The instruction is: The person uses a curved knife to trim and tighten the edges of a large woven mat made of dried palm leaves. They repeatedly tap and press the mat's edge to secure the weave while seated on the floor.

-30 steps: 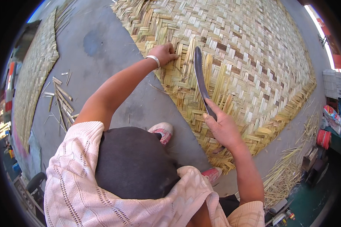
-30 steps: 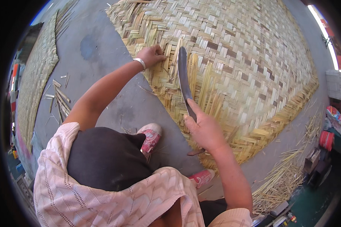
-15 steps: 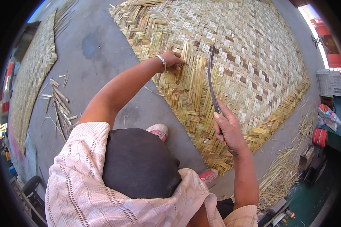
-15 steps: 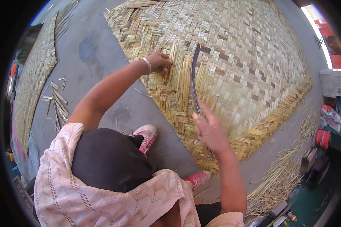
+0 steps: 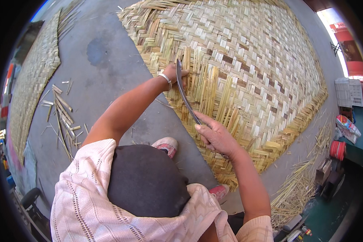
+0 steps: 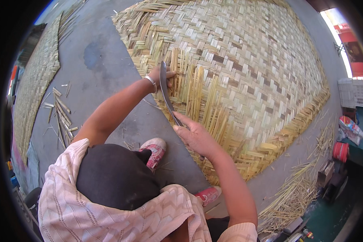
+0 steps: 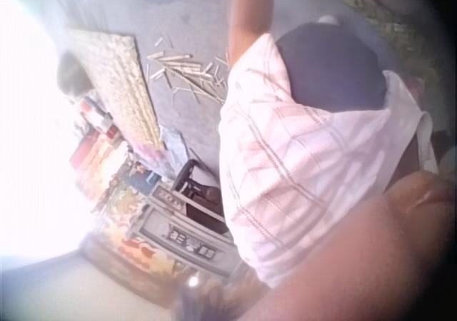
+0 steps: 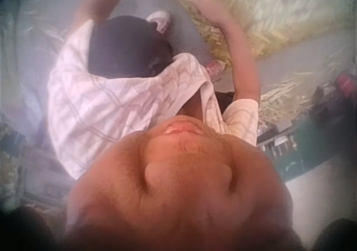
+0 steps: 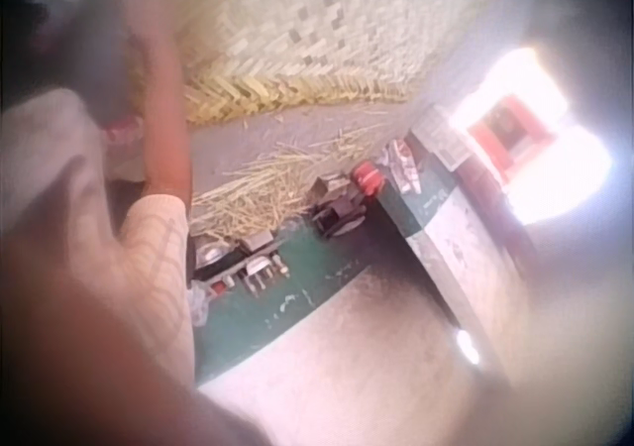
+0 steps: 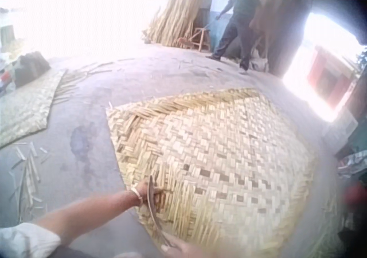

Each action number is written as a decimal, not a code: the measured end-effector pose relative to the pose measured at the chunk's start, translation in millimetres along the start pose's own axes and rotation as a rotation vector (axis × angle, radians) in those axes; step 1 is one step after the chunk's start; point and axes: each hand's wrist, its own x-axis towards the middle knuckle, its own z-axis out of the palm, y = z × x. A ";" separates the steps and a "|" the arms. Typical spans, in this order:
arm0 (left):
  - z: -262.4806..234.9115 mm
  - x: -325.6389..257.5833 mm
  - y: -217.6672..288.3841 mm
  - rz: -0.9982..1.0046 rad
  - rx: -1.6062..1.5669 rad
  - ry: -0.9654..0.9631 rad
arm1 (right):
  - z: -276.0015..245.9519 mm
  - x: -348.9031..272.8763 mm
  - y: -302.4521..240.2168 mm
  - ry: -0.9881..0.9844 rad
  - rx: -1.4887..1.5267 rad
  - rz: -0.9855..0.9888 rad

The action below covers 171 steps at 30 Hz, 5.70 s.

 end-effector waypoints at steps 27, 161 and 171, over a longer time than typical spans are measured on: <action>12.9 0.6 29.3 -0.095 -0.022 0.153 | -3.1 88.3 -18.1 0.410 -0.963 0.169; 31.9 -18.1 -13.4 0.051 0.306 0.050 | -55.2 13.0 -4.8 0.214 -0.467 0.161; 30.6 -22.0 -3.3 -0.144 -0.079 0.060 | -35.6 42.0 2.4 0.279 -0.876 0.108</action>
